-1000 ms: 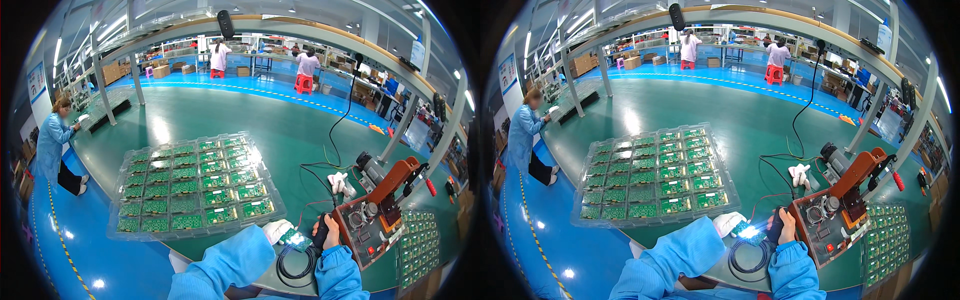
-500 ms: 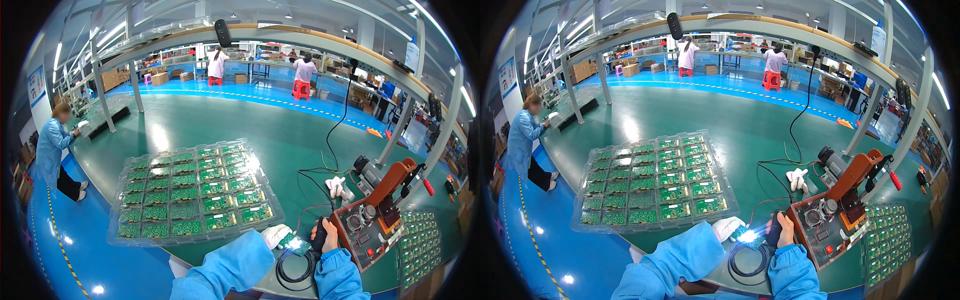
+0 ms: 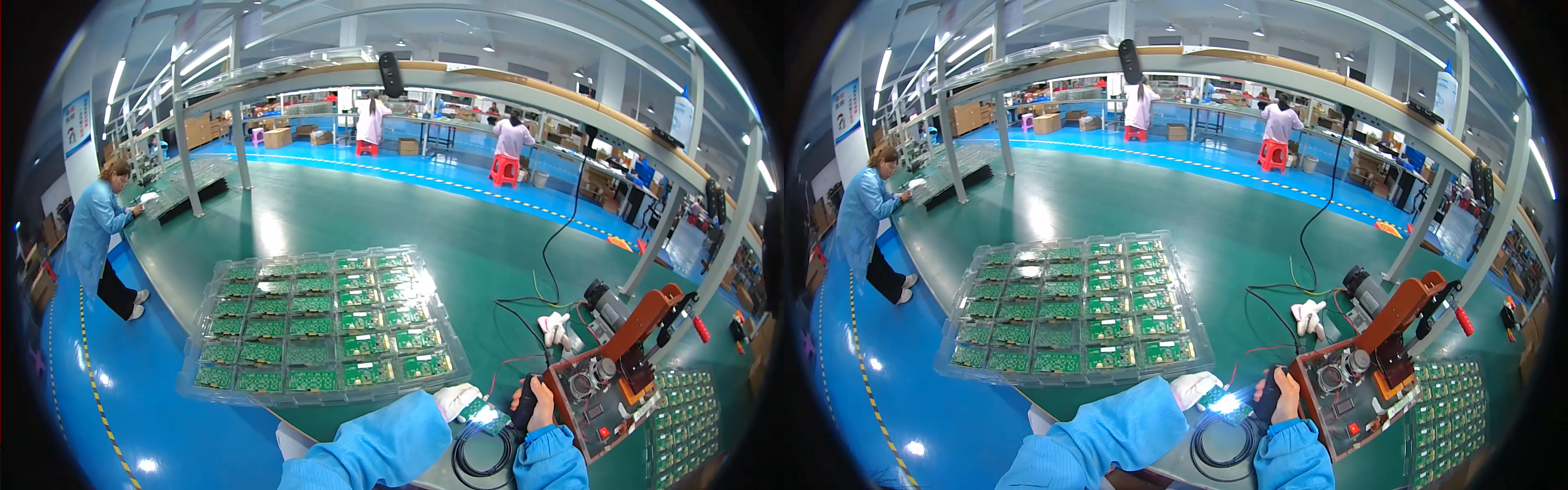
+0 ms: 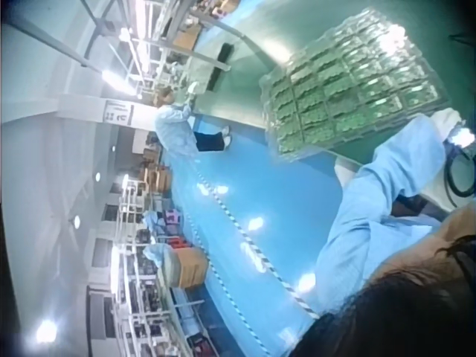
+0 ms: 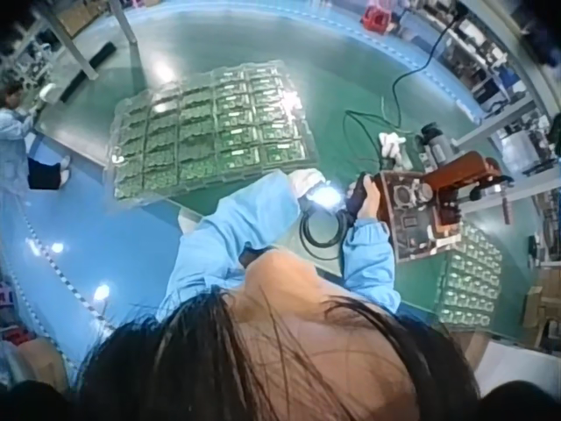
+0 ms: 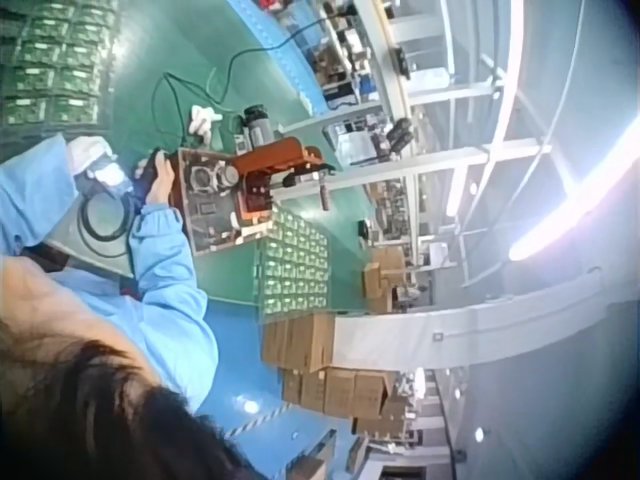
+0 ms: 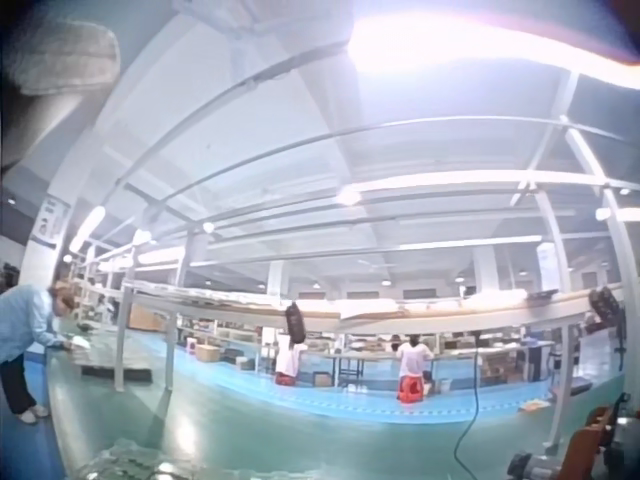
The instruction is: The person tests LED circuit boards by taking each board from a plastic tray, connecting it to a power cable probe to light it up, and placing it back into the tray.
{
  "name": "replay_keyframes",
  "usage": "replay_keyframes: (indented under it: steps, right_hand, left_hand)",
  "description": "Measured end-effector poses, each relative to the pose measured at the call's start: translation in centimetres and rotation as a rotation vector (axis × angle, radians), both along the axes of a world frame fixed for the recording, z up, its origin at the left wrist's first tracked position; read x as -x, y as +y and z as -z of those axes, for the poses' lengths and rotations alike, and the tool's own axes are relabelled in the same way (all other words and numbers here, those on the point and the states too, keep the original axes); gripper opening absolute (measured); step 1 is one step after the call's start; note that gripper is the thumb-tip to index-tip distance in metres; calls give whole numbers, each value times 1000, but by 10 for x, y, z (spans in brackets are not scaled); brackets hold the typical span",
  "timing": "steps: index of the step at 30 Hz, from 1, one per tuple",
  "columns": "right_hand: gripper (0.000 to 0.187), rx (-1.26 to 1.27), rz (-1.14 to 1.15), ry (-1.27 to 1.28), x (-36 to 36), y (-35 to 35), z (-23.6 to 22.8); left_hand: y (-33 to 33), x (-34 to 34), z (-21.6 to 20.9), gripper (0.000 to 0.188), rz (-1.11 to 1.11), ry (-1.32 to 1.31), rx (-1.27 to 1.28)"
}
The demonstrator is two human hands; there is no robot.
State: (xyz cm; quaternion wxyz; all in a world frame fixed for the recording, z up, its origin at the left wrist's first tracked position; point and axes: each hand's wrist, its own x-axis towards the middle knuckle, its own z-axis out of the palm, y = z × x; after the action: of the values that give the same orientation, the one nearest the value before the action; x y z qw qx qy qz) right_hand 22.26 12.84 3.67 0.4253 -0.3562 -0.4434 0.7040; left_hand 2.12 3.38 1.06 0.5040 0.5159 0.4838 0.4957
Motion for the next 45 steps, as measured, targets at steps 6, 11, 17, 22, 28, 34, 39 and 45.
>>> replay_keyframes:
  steps: [6, 11, 17, 22, 28, 34, 39, 45]
  right_hand:
    - [34, -1, 23, -8, 2, 0, -2]
    - [35, -6, 29, -6, 4, -2, -1]
    - [34, 7, 48, -12, 4, -1, 3]
    - [36, 12, 65, -29, 4, -3, -2]
    - [37, 7, 58, -34, 7, -1, 1]
    - [36, -2, 73, -22, 7, 0, 0]
    - [35, 3, 70, -16, 8, 0, 0]
    - [35, 5, 49, -6, 4, -7, -2]
  left_hand:
    - [0, 0, -5, 46, -2, 27, 10]
    - [-1, 2, -6, 46, 8, 39, 25]
    - [0, 0, -2, 49, 5, 26, 29]
    - [1, -1, -5, 50, 20, 20, 43]
    - [5, 1, 4, 51, 4, 23, 31]
    - [4, 4, -3, 51, 65, 34, 41]
    - [4, 3, 1, 51, 34, 16, 25]
    - [-4, 0, -3, 51, 26, 15, 26]
